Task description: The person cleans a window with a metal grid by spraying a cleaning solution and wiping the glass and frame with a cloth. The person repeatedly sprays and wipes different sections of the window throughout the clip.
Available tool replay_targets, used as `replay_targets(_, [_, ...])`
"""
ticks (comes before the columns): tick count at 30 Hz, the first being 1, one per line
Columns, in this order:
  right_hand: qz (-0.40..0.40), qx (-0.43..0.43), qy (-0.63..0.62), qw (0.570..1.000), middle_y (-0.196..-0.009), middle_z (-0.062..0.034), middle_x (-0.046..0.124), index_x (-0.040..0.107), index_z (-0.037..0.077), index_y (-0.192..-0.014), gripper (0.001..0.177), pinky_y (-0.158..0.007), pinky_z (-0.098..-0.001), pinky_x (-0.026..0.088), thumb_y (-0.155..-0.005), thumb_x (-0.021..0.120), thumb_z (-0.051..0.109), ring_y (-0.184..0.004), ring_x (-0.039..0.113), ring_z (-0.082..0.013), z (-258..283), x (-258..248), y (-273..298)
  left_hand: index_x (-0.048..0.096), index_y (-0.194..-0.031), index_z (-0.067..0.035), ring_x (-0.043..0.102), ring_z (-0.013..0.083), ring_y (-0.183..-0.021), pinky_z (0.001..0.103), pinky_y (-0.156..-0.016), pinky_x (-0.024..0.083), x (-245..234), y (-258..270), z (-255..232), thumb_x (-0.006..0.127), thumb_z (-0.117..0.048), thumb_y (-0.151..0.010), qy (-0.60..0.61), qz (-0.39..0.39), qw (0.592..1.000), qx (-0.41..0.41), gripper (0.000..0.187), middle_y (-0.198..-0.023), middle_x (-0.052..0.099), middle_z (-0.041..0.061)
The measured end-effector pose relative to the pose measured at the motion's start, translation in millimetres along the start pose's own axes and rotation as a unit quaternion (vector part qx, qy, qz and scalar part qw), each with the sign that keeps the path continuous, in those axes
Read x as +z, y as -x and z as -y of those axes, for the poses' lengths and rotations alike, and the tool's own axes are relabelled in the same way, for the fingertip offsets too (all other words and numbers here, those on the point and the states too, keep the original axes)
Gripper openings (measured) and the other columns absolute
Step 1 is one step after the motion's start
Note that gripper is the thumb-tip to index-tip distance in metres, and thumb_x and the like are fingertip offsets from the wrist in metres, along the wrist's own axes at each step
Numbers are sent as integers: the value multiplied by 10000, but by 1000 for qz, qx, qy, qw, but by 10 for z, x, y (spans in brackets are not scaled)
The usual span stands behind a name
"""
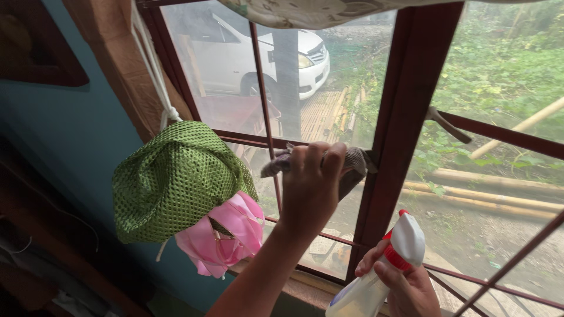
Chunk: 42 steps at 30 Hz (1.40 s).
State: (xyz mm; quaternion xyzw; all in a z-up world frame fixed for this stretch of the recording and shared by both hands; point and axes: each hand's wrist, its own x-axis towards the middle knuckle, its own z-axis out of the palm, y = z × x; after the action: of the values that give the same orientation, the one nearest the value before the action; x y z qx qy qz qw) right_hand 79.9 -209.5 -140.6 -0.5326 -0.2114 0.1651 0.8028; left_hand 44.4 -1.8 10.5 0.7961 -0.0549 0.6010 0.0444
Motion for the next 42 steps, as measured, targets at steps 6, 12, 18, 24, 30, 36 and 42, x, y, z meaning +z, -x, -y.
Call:
replay_targets(6, [-9,20,37,999,-782,-184,655,565,15,-1162,460,-854,-552,523,-779,736,203,-859,701,-326,-41,128,-116,561,-1242,-120,579,305,-1025,423,-772,538,22,0,-38,673,-101,-968,19,-1,1000,-18,296,-1123,580,81])
replay_targets(12, [14,12,29,999,-801,-182,653,607,-31,-1095,432,-837,-530,529,-777,758,219,-848,689,-327,-157,145,-84,551,-1212,-114,579,331,-1039,441,-785,533,85,-49,-98,666,-131,-977,27,0,999,-39,262,-1124,568,99])
replay_targets(18, [76,-19,53,996,-818,-198,693,627,-42,-1040,389,-831,-525,543,-780,764,213,-853,727,-340,-125,101,-86,545,-1210,-114,581,355,-1066,424,-729,557,123,-61,-92,659,-145,-972,38,19,998,-49,266,-1139,570,119])
replay_targets(24, [31,26,-19,999,-834,-192,658,574,-3,-1100,406,-829,-542,540,-794,743,205,-871,693,-333,-200,282,34,543,-1142,-118,605,341,-1047,427,-710,568,341,-113,-85,660,-165,-976,20,42,997,-69,208,-1131,587,114])
replay_targets(30, [39,-4,-10,999,-808,-185,647,579,0,-1117,408,-808,-563,545,-795,751,182,-859,697,-342,-38,275,105,562,-1189,-108,619,345,-1090,416,-780,598,529,-200,-70,629,-195,-992,15,17,998,-62,225,-1189,602,137])
replay_targets(36, [9,17,-24,1000,-824,-164,629,563,9,-1127,412,-832,-560,536,-790,740,168,-868,690,-319,-89,253,230,577,-1187,-111,618,357,-1067,437,-805,586,657,-238,4,630,-231,-1030,24,53,996,-63,205,-1166,604,141])
replay_targets(42, [45,-18,-5,999,-813,-158,637,585,-1,-1097,421,-805,-557,555,-759,760,180,-853,704,-319,-92,169,219,594,-1306,-134,639,357,-1211,449,-993,572,331,-188,22,607,-127,-1037,120,-3,991,-61,270,-1285,618,122])
